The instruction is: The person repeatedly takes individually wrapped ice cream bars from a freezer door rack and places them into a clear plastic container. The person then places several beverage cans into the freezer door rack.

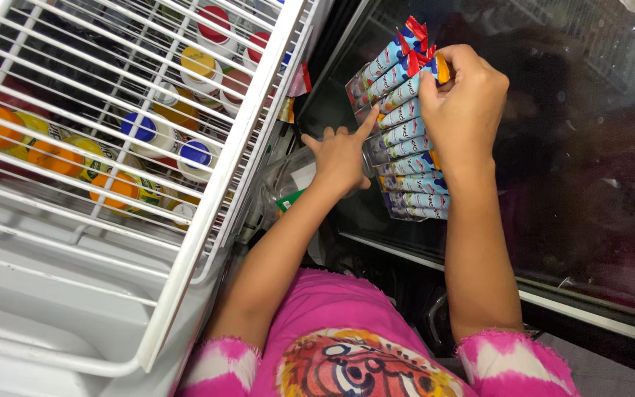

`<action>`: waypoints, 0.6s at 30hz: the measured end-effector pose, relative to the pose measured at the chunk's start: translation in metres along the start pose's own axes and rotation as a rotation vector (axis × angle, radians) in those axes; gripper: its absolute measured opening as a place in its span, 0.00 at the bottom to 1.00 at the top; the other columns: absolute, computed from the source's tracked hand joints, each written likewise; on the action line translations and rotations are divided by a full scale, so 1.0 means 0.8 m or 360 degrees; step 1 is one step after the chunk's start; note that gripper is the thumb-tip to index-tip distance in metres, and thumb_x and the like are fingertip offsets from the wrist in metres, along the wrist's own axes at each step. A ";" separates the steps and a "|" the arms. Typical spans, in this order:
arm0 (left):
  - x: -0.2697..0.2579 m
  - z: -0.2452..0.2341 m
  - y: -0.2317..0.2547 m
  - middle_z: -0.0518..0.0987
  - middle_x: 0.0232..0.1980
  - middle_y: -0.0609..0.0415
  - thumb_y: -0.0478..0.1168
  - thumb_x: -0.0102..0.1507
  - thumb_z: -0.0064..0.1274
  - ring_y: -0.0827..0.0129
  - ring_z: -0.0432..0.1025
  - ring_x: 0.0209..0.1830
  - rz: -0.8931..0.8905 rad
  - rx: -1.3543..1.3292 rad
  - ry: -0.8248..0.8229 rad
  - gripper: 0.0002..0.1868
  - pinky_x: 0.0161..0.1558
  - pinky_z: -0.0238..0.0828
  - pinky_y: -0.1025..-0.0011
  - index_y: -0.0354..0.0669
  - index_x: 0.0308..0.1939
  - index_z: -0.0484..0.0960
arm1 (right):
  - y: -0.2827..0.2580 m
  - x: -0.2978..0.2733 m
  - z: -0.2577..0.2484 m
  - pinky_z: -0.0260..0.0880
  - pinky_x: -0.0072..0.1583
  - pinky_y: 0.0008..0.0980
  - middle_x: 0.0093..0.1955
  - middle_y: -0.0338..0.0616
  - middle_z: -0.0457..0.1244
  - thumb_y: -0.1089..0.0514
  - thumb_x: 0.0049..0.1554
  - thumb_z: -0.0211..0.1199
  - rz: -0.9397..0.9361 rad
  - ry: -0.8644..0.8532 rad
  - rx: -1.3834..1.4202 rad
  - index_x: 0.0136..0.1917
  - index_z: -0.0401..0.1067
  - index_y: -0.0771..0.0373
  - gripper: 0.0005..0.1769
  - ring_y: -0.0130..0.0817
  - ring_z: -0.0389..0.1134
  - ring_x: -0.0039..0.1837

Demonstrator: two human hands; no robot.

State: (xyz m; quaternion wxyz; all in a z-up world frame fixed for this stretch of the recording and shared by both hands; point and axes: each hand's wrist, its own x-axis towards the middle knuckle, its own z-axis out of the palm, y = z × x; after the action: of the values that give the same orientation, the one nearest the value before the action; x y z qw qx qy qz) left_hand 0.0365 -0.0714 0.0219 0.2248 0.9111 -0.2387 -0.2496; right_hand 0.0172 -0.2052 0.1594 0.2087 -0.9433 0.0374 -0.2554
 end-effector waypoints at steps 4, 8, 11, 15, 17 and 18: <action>-0.013 0.006 -0.003 0.76 0.61 0.46 0.49 0.35 0.81 0.43 0.65 0.66 0.0047 -0.0058 0.0132 0.81 0.60 0.43 0.17 0.78 0.78 0.35 | 0.009 -0.001 -0.002 0.75 0.47 0.30 0.46 0.52 0.69 0.71 0.57 0.70 -0.0077 0.0035 0.0083 0.52 0.74 0.72 0.10 0.36 0.76 0.45; -0.027 0.017 0.000 0.77 0.60 0.47 0.48 0.34 0.82 0.44 0.66 0.66 0.0100 -0.0172 0.0169 0.81 0.60 0.44 0.17 0.79 0.78 0.36 | 0.012 -0.006 -0.002 0.75 0.48 0.29 0.47 0.52 0.68 0.71 0.58 0.70 -0.0110 0.0056 0.0058 0.51 0.74 0.71 0.09 0.37 0.75 0.46; -0.025 0.020 0.003 0.76 0.60 0.44 0.48 0.34 0.82 0.43 0.66 0.65 0.0070 -0.0127 0.0163 0.81 0.59 0.43 0.16 0.77 0.78 0.36 | 0.010 -0.007 -0.002 0.74 0.46 0.28 0.46 0.52 0.68 0.70 0.58 0.72 -0.0022 0.0013 0.0077 0.50 0.75 0.71 0.08 0.36 0.75 0.44; -0.020 0.016 0.002 0.77 0.60 0.44 0.48 0.34 0.82 0.42 0.66 0.65 0.0048 -0.0091 0.0113 0.81 0.60 0.43 0.17 0.79 0.78 0.36 | 0.007 0.000 -0.005 0.74 0.47 0.28 0.43 0.50 0.71 0.68 0.57 0.74 0.0043 -0.0029 0.0101 0.49 0.77 0.70 0.08 0.33 0.76 0.43; -0.020 0.015 0.004 0.76 0.60 0.43 0.48 0.34 0.83 0.42 0.66 0.65 0.0058 -0.0088 0.0117 0.82 0.59 0.42 0.17 0.79 0.77 0.36 | 0.007 0.001 -0.007 0.73 0.47 0.29 0.42 0.51 0.71 0.70 0.55 0.74 -0.0049 -0.0027 0.0005 0.47 0.77 0.71 0.08 0.35 0.75 0.43; -0.021 0.014 0.004 0.76 0.60 0.43 0.48 0.34 0.83 0.42 0.66 0.65 0.0053 -0.0111 0.0127 0.82 0.59 0.42 0.17 0.78 0.78 0.35 | 0.008 0.003 -0.007 0.72 0.47 0.29 0.41 0.52 0.71 0.70 0.54 0.75 -0.0097 -0.0022 -0.0043 0.47 0.77 0.71 0.08 0.35 0.75 0.43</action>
State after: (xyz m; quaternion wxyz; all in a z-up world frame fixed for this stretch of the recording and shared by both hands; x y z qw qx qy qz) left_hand 0.0160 -0.0681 0.0207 0.2699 0.9078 -0.2359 -0.2175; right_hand 0.0168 -0.2134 0.1627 0.1882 -0.9485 0.0106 -0.2546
